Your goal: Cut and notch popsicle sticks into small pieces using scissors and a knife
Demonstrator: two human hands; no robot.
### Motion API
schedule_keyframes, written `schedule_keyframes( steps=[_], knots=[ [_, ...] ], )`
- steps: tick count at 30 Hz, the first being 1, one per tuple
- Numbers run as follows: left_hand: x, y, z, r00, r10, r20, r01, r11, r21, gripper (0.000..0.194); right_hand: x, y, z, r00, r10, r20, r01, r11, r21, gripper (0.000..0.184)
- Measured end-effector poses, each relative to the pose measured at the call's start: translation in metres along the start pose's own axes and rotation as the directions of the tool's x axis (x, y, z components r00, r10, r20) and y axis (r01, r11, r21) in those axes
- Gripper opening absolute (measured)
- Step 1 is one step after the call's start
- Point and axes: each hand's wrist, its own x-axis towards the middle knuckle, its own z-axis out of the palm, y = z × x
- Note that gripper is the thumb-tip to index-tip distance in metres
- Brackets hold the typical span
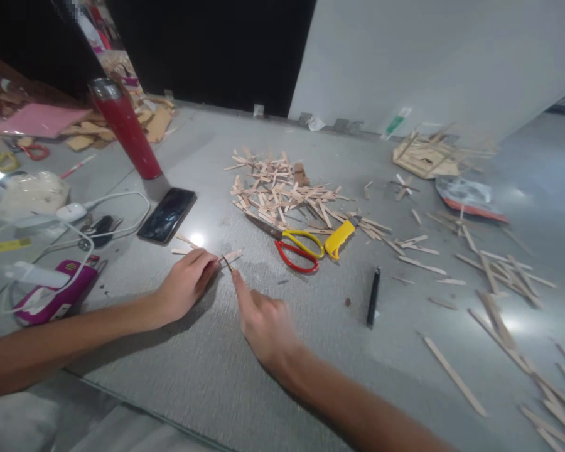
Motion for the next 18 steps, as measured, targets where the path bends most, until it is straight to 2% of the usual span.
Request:
schedule_keyframes(
  steps=[2,4,6,8,9,11,13,15,16,18],
  knots=[
    [-0.001,-0.001,-0.002,1.000,0.014,0.028,-0.015,0.999,0.039,0.026,0.000,-0.001,-0.004,1.000,-0.016,-0.021,0.017,0.999,0.030,0.042],
    [-0.002,-0.002,-0.005,0.996,0.054,0.069,-0.059,0.996,0.066,0.025,0.006,0.000,-0.017,0.999,0.029,0.017,-0.030,0.992,0.120,0.041],
    [-0.003,-0.003,-0.008,0.985,0.123,0.122,-0.133,0.988,0.080,0.024,0.017,0.003,-0.037,0.988,0.105,0.112,-0.131,0.959,0.252,0.038],
    [-0.003,-0.003,-0.012,0.963,0.198,0.182,-0.216,0.972,0.087,0.022,0.027,0.009,-0.059,0.970,0.101,0.221,-0.177,0.917,0.356,0.035],
    [-0.003,-0.002,-0.013,0.951,0.228,0.208,-0.251,0.964,0.092,0.022,0.030,0.012,-0.068,0.960,0.101,0.260,-0.194,0.912,0.361,0.036],
    [-0.004,0.000,-0.015,0.935,0.259,0.244,-0.291,0.951,0.106,0.022,0.030,0.014,-0.081,0.959,0.053,0.280,-0.138,0.945,0.297,0.036],
    [-0.005,0.002,-0.015,0.925,0.270,0.268,-0.311,0.943,0.123,0.023,0.022,0.010,-0.087,0.973,0.021,0.232,-0.056,0.987,0.147,0.040],
    [-0.006,0.005,-0.014,0.921,0.262,0.287,-0.305,0.945,0.117,0.024,0.012,0.003,-0.091,0.995,0.047,0.091,-0.047,0.999,-0.003,0.045],
    [-0.006,0.007,-0.014,0.925,0.244,0.291,-0.281,0.955,0.092,0.023,0.009,-0.001,-0.093,0.996,0.085,-0.008,-0.086,0.994,-0.061,0.046],
    [-0.005,0.010,-0.015,0.941,0.190,0.281,-0.207,0.978,0.031,0.021,0.009,-0.002,-0.098,0.967,0.189,-0.171,-0.214,0.966,-0.143,0.044]
  ],
)
